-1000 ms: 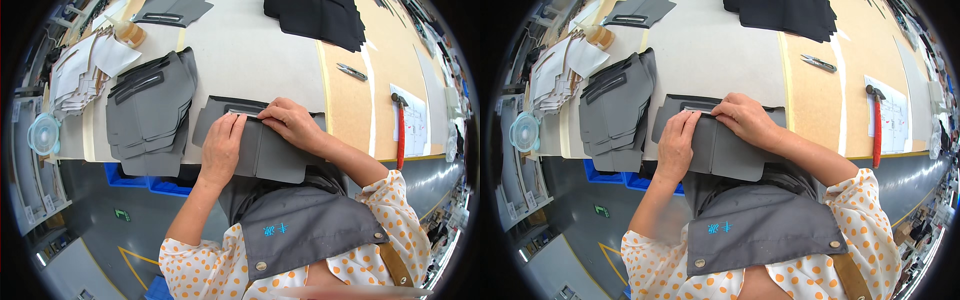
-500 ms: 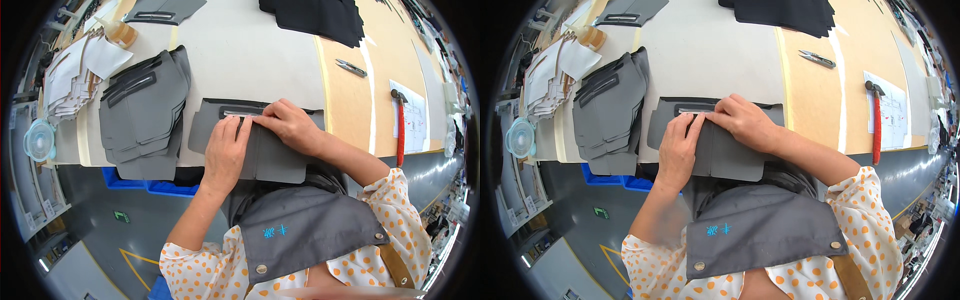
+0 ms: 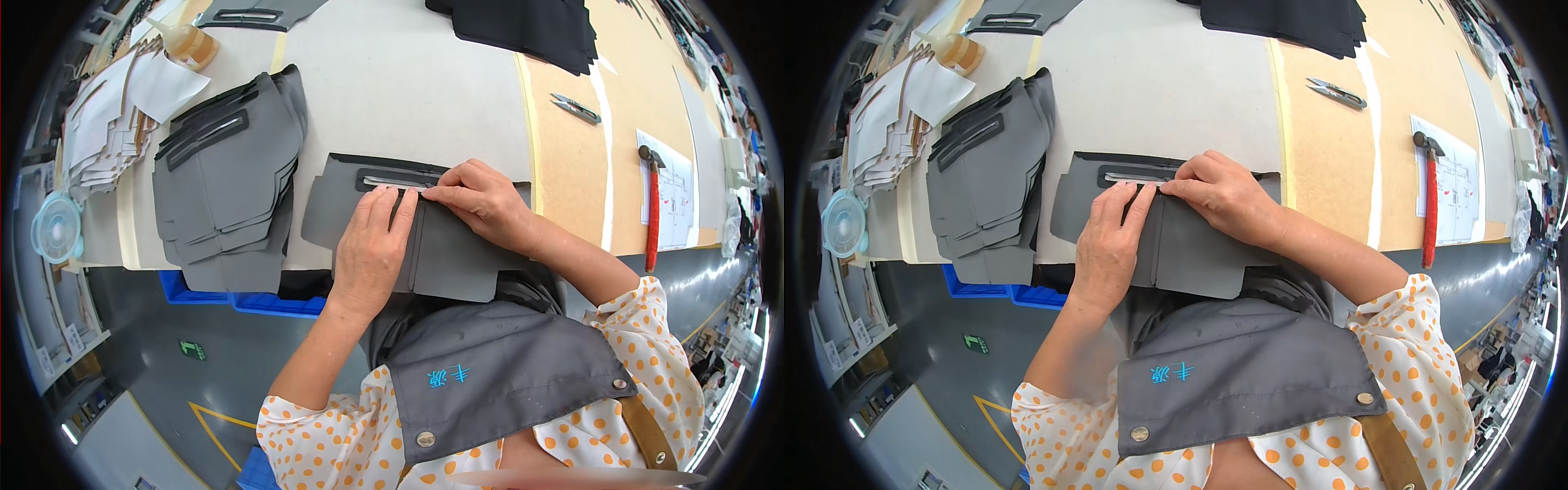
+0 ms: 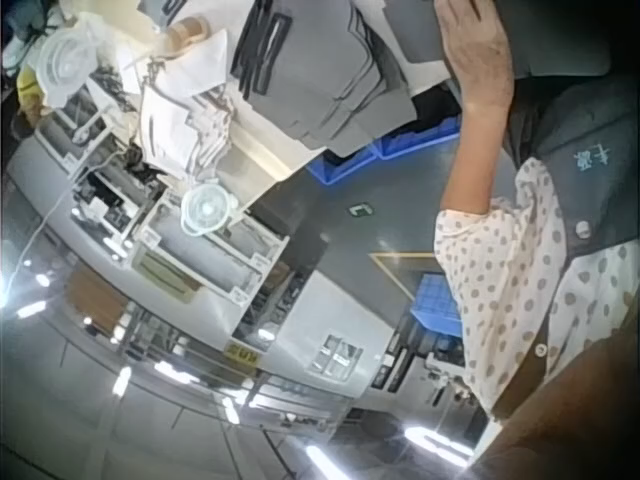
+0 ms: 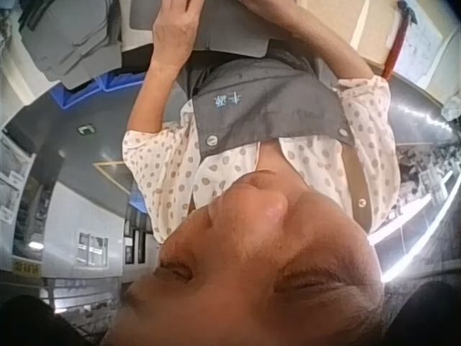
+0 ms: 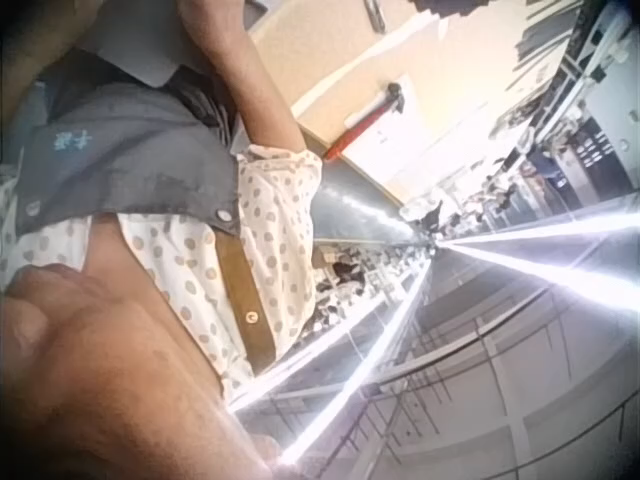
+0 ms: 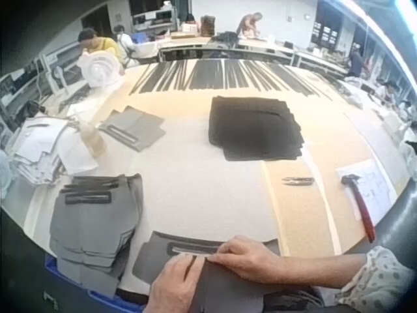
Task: The recorder is assembling a leather component, likely a pocket or panel, by aligning a metal or plastic frame into a cutout and securing it.
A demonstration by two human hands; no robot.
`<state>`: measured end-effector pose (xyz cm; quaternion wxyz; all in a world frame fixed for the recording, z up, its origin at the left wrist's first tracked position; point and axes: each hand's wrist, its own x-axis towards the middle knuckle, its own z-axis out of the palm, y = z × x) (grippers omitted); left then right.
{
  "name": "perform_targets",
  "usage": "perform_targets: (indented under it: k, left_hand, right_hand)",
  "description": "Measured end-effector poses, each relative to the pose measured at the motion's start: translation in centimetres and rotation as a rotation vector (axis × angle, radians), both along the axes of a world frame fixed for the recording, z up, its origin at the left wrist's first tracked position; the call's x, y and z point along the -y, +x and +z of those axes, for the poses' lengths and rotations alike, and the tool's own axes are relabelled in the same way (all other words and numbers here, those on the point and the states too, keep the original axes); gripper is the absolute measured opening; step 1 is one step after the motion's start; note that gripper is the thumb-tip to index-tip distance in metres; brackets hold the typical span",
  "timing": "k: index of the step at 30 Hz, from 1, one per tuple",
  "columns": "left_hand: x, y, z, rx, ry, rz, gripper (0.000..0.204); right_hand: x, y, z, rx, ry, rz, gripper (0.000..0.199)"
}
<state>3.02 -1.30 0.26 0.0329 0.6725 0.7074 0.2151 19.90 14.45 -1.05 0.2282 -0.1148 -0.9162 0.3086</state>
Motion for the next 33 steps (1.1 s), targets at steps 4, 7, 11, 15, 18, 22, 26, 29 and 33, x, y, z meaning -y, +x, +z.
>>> perform_targets:
  k: [4,7,11,15,18,22,26,29,33]
  left_hand:
    - [-0.2,0.0,0.2,-0.077,0.031,-0.014,0.051]
    - [-0.1,0.1,0.0,-0.066,0.030,-0.023,0.050]
    - [-0.1,0.2,0.0,-0.050,0.022,-0.038,0.050]
    - [0.1,0.2,-0.1,-0.039,0.015,-0.045,0.050]
    - [0.1,0.2,-0.1,-0.029,0.005,-0.049,0.051]
    - [0.2,0.2,0.1,-0.009,-0.027,-0.058,0.051]
    - [0.1,0.0,0.3,-0.094,-0.036,-0.074,0.051]
    - [-0.3,0.3,0.7,-0.103,-0.001,-0.092,0.045]
    - [0.0,0.7,0.7,-0.002,-0.050,-0.077,0.043]
  right_hand:
    - [0.0,0.2,0.1,0.010,0.148,0.046,0.034]
    - [0.0,0.0,0.5,0.028,0.178,0.077,0.036]
    - [0.2,0.1,0.5,0.021,0.043,-0.009,0.035]
    - [0.2,0.6,0.2,0.033,-0.038,-0.030,0.033]
    - [0.1,0.7,-0.1,0.020,0.026,-0.009,0.031]
    - [0.1,0.9,0.1,0.037,0.105,0.030,0.039]
    - [0.0,1.1,0.3,0.053,0.158,0.091,0.042]
    - [-0.1,1.2,0.5,0.061,0.258,0.143,0.044]
    - [0.1,1.2,0.4,0.051,0.272,0.148,0.045]
